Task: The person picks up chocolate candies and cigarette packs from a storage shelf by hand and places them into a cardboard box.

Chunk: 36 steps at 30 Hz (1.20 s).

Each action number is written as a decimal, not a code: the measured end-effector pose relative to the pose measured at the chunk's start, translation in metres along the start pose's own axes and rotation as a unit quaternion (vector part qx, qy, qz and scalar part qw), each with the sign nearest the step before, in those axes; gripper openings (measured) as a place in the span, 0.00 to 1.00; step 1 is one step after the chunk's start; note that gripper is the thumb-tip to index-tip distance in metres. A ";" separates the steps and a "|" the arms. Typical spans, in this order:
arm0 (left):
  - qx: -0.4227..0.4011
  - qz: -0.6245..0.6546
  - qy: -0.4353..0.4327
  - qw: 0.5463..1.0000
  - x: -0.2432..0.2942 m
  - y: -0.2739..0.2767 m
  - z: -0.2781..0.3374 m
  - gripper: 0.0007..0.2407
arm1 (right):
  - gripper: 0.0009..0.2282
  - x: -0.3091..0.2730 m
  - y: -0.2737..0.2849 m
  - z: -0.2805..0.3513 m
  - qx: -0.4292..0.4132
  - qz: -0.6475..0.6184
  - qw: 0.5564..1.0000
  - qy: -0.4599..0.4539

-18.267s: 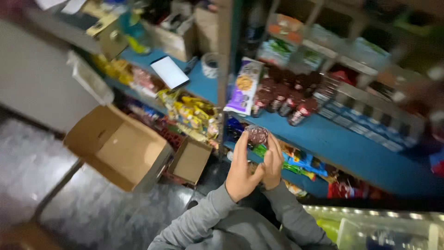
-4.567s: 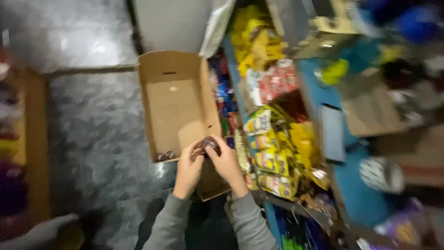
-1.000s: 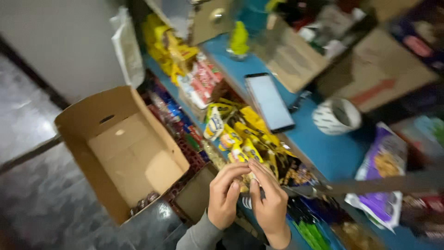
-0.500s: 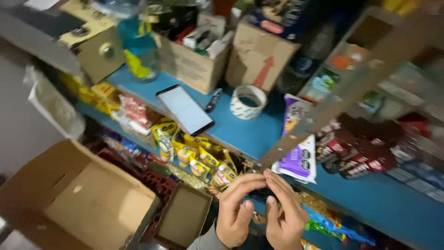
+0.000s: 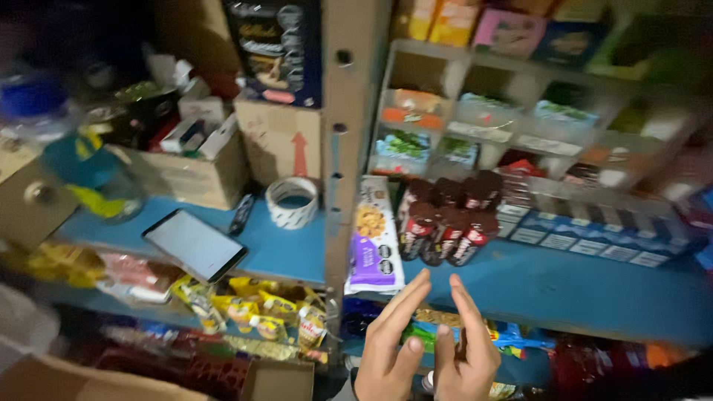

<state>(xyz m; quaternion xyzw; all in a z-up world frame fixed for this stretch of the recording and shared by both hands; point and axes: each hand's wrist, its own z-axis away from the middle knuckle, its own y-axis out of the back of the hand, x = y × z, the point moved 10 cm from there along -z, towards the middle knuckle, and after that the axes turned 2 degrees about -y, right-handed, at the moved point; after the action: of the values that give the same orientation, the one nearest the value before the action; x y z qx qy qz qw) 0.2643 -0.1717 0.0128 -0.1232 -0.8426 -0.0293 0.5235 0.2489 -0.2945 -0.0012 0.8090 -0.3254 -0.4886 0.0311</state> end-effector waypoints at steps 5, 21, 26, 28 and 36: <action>-0.019 0.008 0.033 0.999 -0.007 -0.025 -0.018 0.33 | 0.26 0.008 0.023 -0.022 0.028 -0.054 0.998 0.003; 0.070 -0.047 -0.011 0.996 -0.034 -0.037 -0.053 0.29 | 0.29 0.065 0.015 -0.060 -0.017 -0.070 0.991 -0.114; 0.071 -0.038 -0.002 0.997 -0.039 -0.043 -0.055 0.30 | 0.28 0.066 0.020 -0.063 -0.009 -0.040 0.995 -0.096; 0.071 -0.034 0.004 0.997 -0.038 -0.046 -0.055 0.31 | 0.29 0.057 0.022 -0.065 -0.012 -0.053 0.996 -0.065; 0.087 -0.049 -0.008 0.995 -0.034 -0.048 -0.051 0.31 | 0.28 0.058 0.027 -0.063 -0.024 -0.063 0.995 -0.075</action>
<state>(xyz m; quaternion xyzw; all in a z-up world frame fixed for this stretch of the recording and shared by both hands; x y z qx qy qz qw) 0.3118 -0.2331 0.0098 -0.0358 -0.8512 0.0193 0.5233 0.3052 -0.3653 -0.0032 0.7880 -0.2628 -0.5567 -0.0048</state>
